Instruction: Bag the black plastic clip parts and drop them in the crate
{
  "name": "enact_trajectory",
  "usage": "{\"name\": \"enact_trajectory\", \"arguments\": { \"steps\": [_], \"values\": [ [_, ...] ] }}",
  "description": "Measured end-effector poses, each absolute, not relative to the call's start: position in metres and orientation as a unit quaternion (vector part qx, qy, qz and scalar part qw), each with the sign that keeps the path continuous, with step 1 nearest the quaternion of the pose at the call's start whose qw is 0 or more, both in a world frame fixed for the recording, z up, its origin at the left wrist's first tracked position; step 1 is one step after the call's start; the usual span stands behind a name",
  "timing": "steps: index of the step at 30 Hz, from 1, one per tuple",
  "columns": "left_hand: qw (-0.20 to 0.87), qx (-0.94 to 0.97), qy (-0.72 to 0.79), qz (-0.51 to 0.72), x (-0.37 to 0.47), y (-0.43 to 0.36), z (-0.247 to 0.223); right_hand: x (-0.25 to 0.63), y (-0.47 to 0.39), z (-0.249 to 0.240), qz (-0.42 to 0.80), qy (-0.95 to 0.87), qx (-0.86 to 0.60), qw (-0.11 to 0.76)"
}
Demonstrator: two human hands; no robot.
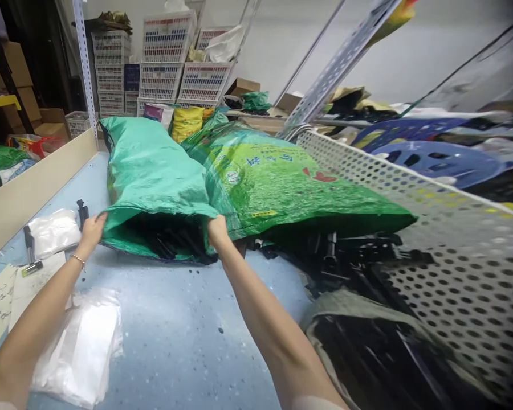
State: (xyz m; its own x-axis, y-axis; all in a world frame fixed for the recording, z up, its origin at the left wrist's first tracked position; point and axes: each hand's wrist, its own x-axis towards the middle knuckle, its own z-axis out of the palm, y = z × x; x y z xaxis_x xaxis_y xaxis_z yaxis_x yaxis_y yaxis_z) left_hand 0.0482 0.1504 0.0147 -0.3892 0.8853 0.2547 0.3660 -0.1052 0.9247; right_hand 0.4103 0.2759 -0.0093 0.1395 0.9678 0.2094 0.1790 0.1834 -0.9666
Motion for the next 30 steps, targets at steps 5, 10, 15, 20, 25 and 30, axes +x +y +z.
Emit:
{"name": "enact_trajectory", "arguments": {
  "steps": [5, 10, 15, 20, 25, 30],
  "values": [
    [0.221, 0.467, 0.66, 0.546, 0.035, 0.147, 0.0, 0.443, 0.25, -0.013, 0.392, -0.563, -0.522, 0.507],
    [0.171, 0.523, 0.692, 0.468, 0.026, 0.144, 0.018, 0.47, 0.234, -0.015, 0.341, -0.598, -0.568, 0.451],
    [0.017, 0.566, 0.735, 0.374, 0.03, 0.133, 0.033, 0.454, 0.16, -0.018, 0.151, -0.682, -0.579, 0.421],
    [-0.029, 0.648, 0.643, 0.407, 0.078, 0.054, 0.038, 0.393, 0.013, -0.051, 0.224, -0.868, -0.363, 0.255],
    [0.037, 0.619, 0.582, 0.526, 0.114, -0.034, 0.008, 0.359, -0.051, -0.089, 0.28, -0.787, -0.46, 0.302],
    [0.338, 0.429, 0.542, 0.639, 0.161, -0.092, -0.042, 0.353, -0.075, -0.079, 0.506, -0.557, -0.488, 0.441]
  ]
}}
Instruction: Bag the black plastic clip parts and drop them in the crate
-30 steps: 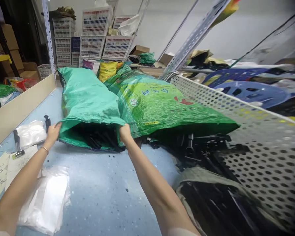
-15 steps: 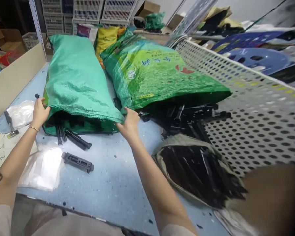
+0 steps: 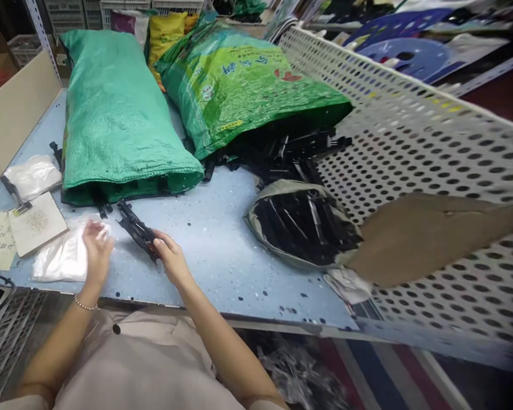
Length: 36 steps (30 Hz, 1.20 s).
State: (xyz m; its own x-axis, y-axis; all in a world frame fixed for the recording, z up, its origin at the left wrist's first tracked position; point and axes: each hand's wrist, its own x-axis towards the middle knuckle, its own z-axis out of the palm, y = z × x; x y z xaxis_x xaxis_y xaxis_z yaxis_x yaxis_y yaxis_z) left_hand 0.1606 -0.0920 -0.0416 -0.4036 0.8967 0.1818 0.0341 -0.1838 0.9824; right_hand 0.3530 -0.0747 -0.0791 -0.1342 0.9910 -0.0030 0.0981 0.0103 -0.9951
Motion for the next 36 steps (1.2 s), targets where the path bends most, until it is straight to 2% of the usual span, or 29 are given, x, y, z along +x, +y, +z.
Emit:
{"name": "enact_trajectory", "arguments": {
  "steps": [3, 5, 9, 11, 13, 18, 20, 24, 27, 32, 36],
  "values": [
    [0.567, 0.374, 0.463, 0.57, 0.187, -0.106, -0.048, 0.345, -0.096, -0.065, 0.608, -0.522, -0.439, 0.406],
    [0.61, 0.372, 0.446, 0.539, 0.193, -0.11, -0.042, 0.347, -0.104, -0.055, 0.539, -0.606, -0.442, 0.384],
    [0.605, 0.424, 0.477, 0.476, 0.187, -0.118, -0.027, 0.362, -0.097, -0.035, 0.263, -0.744, -0.499, 0.358],
    [0.61, 0.454, 0.486, 0.431, 0.187, -0.124, -0.024, 0.367, -0.087, -0.029, 0.195, -0.783, -0.49, 0.329],
    [0.589, 0.488, 0.499, 0.407, 0.192, -0.128, -0.024, 0.366, -0.079, -0.026, 0.195, -0.8, -0.471, 0.317],
    [0.494, 0.509, 0.537, 0.457, 0.202, -0.119, -0.025, 0.356, -0.088, -0.031, 0.417, -0.679, -0.485, 0.36],
    [0.502, 0.473, 0.549, 0.471, 0.2, -0.111, -0.023, 0.354, -0.105, -0.036, 0.387, -0.728, -0.463, 0.324],
    [0.541, 0.419, 0.548, 0.481, 0.194, -0.105, -0.024, 0.354, -0.135, -0.049, 0.23, -0.838, -0.426, 0.253],
    [0.523, 0.424, 0.558, 0.485, 0.191, -0.107, -0.04, 0.355, -0.127, -0.05, 0.232, -0.839, -0.445, 0.212],
    [0.407, 0.524, 0.624, 0.413, 0.2, -0.118, -0.079, 0.348, -0.059, -0.046, 0.216, -0.765, -0.574, 0.195],
    [0.366, 0.571, 0.609, 0.411, 0.213, -0.116, -0.096, 0.334, -0.015, -0.057, 0.223, -0.755, -0.605, 0.116]
  ]
}}
